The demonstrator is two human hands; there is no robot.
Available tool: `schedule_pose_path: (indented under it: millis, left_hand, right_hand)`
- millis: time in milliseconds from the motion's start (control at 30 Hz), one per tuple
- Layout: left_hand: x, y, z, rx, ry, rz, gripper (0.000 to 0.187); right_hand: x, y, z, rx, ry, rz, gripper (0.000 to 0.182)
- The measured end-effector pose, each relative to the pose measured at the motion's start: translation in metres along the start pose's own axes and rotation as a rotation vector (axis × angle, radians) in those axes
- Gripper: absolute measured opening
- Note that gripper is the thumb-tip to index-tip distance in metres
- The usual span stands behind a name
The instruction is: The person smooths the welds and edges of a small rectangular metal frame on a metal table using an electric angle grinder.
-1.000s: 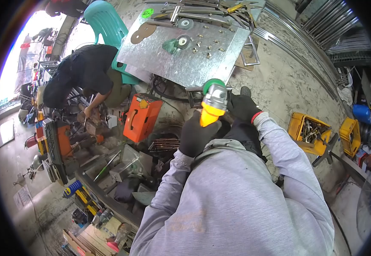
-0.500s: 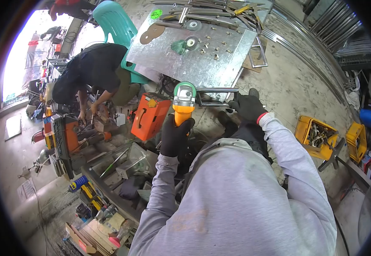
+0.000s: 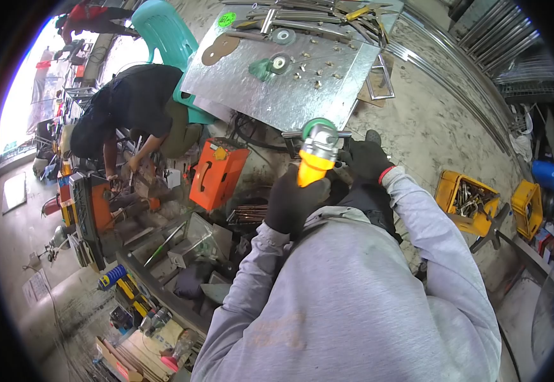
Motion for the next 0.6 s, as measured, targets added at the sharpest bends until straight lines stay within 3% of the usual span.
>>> schedule_pose_path:
  millis: [100, 133, 167, 267, 600]
  left_hand:
    - [-0.001, -0.008, 0.015, 0.021, -0.076, 0.096, 0.047]
    - [0.007, -0.008, 0.017, 0.023, -0.09, 0.096, 0.048]
    - [0.012, -0.007, 0.018, 0.022, -0.104, 0.095, 0.048]
    - [0.006, -0.004, 0.005, 0.05, -0.102, 0.087, 0.046]
    - [-0.045, 0.019, -0.081, 0.188, 0.138, -0.144, 0.034]
  right_hand:
    - [0.0, 0.003, 0.0, 0.044, -0.048, -0.069, 0.052]
    - [0.009, -0.004, 0.02, 0.065, 0.044, -0.219, 0.05]
    - [0.004, -0.004, 0.019, 0.062, 0.04, -0.229, 0.05]
    - [0.004, -0.001, 0.005, 0.07, 0.052, -0.071, 0.052]
    - [-0.002, -0.001, -0.007, 0.085, 0.01, -0.054, 0.057]
Point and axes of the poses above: each hand's wrist, its own y-axis away from the middle knuckle, its own z-axis out of the palm, x = y × z, the point moved 7 cm from there along -y, towards the middle knuckle, and after that the axes turned 1 degree about -x, right-handed, at the moved point
